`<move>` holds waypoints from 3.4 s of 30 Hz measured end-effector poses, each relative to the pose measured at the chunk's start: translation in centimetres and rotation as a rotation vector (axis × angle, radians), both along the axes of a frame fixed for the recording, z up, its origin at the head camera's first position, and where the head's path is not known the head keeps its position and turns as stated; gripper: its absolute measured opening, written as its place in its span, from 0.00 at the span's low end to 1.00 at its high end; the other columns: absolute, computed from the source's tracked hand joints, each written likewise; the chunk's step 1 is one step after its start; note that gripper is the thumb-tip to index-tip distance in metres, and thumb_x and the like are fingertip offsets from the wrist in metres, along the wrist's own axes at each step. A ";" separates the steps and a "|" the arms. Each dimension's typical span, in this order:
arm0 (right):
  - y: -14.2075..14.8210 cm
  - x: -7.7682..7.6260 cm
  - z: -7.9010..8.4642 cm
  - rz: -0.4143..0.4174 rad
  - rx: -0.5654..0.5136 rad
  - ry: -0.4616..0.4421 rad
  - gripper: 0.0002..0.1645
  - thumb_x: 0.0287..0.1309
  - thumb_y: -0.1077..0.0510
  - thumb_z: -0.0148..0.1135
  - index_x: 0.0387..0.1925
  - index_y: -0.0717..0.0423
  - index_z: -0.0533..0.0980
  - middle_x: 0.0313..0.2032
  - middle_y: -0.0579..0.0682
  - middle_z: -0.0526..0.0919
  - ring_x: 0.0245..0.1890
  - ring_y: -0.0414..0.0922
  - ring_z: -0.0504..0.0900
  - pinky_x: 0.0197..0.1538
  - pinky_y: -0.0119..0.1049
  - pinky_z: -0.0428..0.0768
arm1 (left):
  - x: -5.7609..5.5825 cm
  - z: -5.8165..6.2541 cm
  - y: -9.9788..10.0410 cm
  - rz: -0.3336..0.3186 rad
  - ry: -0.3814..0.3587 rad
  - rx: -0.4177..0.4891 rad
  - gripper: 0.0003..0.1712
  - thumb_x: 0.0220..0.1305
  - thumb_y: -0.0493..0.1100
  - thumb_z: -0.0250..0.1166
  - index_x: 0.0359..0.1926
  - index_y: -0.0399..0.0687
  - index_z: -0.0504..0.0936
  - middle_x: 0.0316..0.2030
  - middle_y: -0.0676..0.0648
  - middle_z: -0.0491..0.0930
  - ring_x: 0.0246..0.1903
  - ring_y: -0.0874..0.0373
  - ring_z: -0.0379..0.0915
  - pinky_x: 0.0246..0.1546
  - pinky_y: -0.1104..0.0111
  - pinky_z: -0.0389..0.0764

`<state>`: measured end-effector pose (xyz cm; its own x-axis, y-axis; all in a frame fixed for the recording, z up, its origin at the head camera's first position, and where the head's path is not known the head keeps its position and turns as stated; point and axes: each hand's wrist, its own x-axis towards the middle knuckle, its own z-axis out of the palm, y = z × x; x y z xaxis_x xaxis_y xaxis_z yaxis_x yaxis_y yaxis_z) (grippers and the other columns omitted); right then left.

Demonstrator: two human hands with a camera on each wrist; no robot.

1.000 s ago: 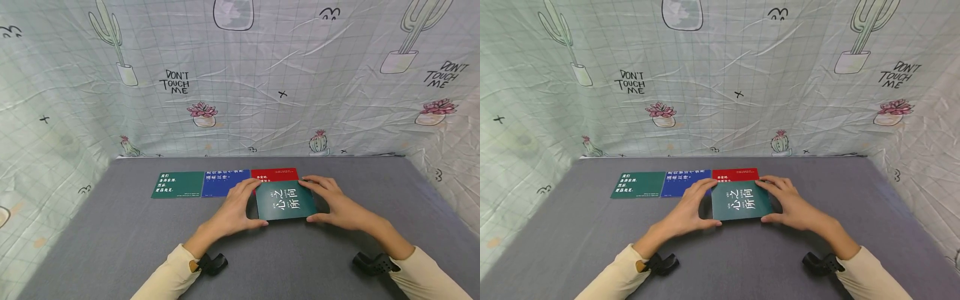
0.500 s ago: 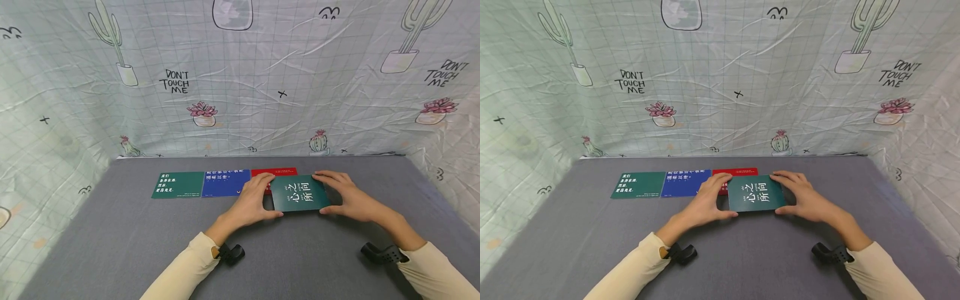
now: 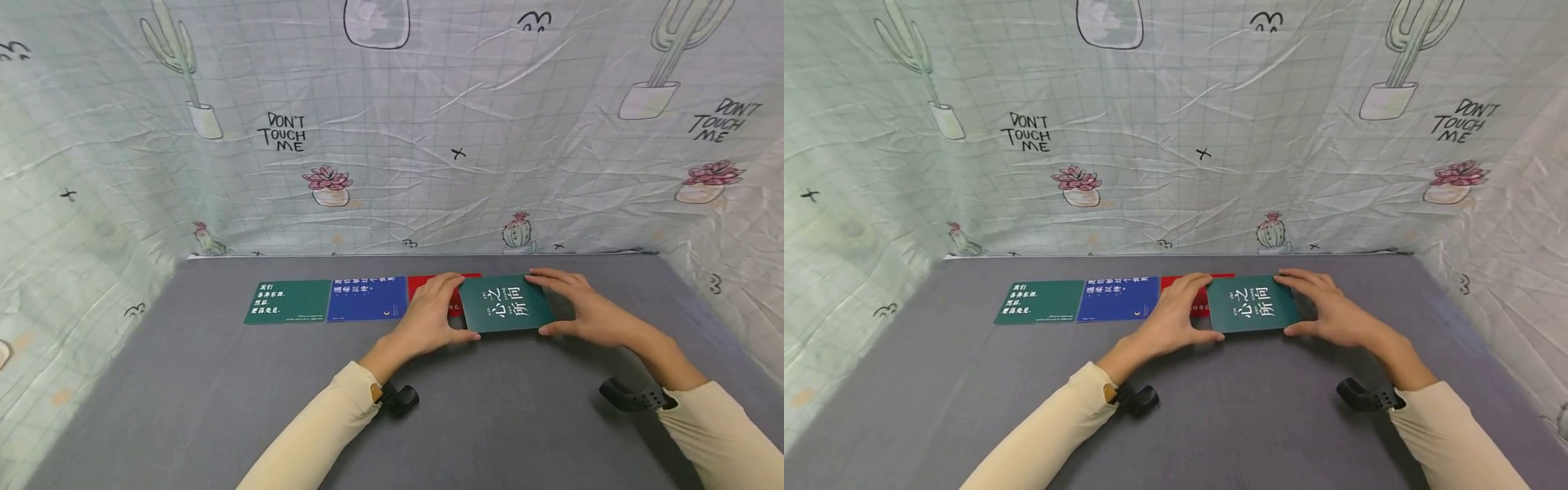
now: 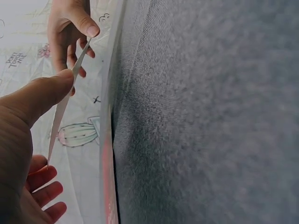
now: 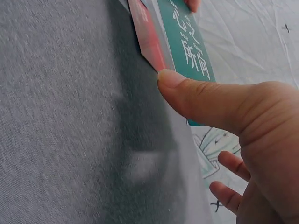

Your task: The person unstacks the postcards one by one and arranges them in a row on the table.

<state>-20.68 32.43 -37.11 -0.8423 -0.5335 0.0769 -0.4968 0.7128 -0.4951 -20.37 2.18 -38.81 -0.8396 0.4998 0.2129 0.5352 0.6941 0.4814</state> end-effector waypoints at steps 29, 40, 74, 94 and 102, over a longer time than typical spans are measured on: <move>4.5 -3.0 0.8 -0.050 0.108 -0.086 0.51 0.45 0.45 0.74 0.69 0.52 0.63 0.70 0.60 0.55 0.63 0.69 0.49 0.53 0.70 0.52 | -3.7 -0.6 5.9 0.046 0.006 -0.174 0.48 0.49 0.66 0.67 0.67 0.51 0.65 0.64 0.53 0.64 0.64 0.59 0.54 0.66 0.65 0.56; 5.1 -3.5 0.0 -0.082 0.117 -0.127 0.51 0.44 0.42 0.74 0.68 0.53 0.65 0.70 0.60 0.55 0.62 0.68 0.50 0.51 0.71 0.53 | -4.1 -1.2 7.1 0.058 0.028 -0.321 0.46 0.52 0.67 0.64 0.68 0.53 0.64 0.64 0.54 0.64 0.66 0.59 0.53 0.65 0.64 0.56; 5.1 -4.6 -0.4 -0.051 0.132 -0.199 0.49 0.44 0.40 0.73 0.66 0.55 0.67 0.69 0.63 0.58 0.63 0.70 0.48 0.53 0.72 0.53 | -4.8 -1.1 6.8 0.027 -0.066 -0.460 0.48 0.56 0.69 0.59 0.73 0.56 0.57 0.70 0.56 0.57 0.71 0.55 0.44 0.68 0.57 0.48; 5.0 -4.6 -0.5 -0.054 0.126 -0.197 0.50 0.44 0.41 0.74 0.66 0.56 0.67 0.69 0.65 0.57 0.65 0.72 0.47 0.55 0.73 0.50 | -5.1 -1.5 6.7 0.032 -0.086 -0.412 0.52 0.55 0.69 0.60 0.74 0.54 0.51 0.71 0.52 0.55 0.71 0.55 0.43 0.68 0.58 0.47; 5.0 -4.5 -0.4 -0.053 0.136 -0.196 0.50 0.44 0.42 0.74 0.67 0.57 0.66 0.68 0.66 0.57 0.65 0.71 0.48 0.56 0.73 0.50 | -5.0 -1.5 6.7 0.035 -0.095 -0.384 0.53 0.55 0.68 0.61 0.74 0.53 0.51 0.70 0.52 0.56 0.71 0.56 0.45 0.68 0.59 0.48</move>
<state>-25.18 37.45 -37.53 -0.8611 -0.4823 -0.1608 -0.3604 0.8023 -0.4759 -25.40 8.84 -40.32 -0.8643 0.4990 -0.0636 0.4739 0.8502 0.2294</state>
